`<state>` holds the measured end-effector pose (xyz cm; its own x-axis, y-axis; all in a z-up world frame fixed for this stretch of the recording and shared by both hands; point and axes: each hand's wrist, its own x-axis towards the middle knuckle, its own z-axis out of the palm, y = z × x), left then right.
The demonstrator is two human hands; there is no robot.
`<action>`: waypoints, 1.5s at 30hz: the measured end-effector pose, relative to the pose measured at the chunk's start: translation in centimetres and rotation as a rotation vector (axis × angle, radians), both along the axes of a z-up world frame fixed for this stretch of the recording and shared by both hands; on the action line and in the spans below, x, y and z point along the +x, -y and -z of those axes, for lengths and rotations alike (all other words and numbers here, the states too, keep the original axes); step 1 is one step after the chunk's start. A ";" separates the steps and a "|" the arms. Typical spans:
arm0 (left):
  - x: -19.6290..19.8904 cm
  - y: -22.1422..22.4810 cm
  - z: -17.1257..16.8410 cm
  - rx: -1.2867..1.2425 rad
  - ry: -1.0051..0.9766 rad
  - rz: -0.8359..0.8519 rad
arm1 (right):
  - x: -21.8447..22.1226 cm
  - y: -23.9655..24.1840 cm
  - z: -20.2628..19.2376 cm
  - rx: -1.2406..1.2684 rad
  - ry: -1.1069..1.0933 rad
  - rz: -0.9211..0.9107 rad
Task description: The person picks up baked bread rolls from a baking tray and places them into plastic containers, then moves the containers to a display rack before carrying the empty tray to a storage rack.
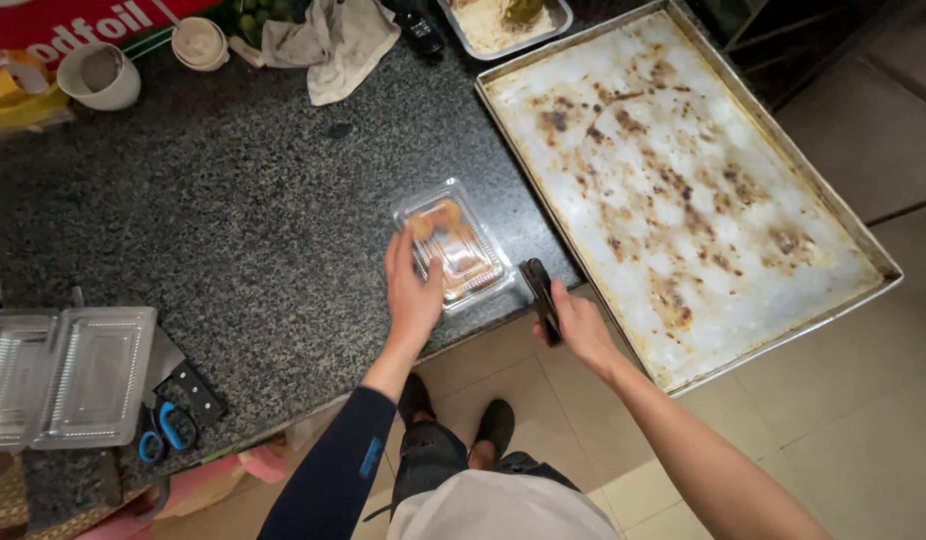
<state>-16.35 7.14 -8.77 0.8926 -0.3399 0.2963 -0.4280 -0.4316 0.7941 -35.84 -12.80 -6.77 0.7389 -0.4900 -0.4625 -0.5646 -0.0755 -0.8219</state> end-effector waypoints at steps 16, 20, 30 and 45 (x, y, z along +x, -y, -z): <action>-4.1 -1.2 -1.3 -0.073 -1.152 0.334 | -0.7 -1.0 -1.7 -0.075 -0.039 -0.085; -4.4 -0.6 -2.6 -0.078 -1.204 0.298 | -0.9 -1.4 -2.8 -0.148 -0.116 -0.135; -4.6 -0.1 -1.6 -0.191 -1.252 0.224 | -0.1 -2.9 -3.1 -0.300 -0.210 -0.242; -4.6 0.2 0.3 -0.288 -1.292 0.218 | 0.8 -3.7 -2.9 -0.338 -0.174 -0.251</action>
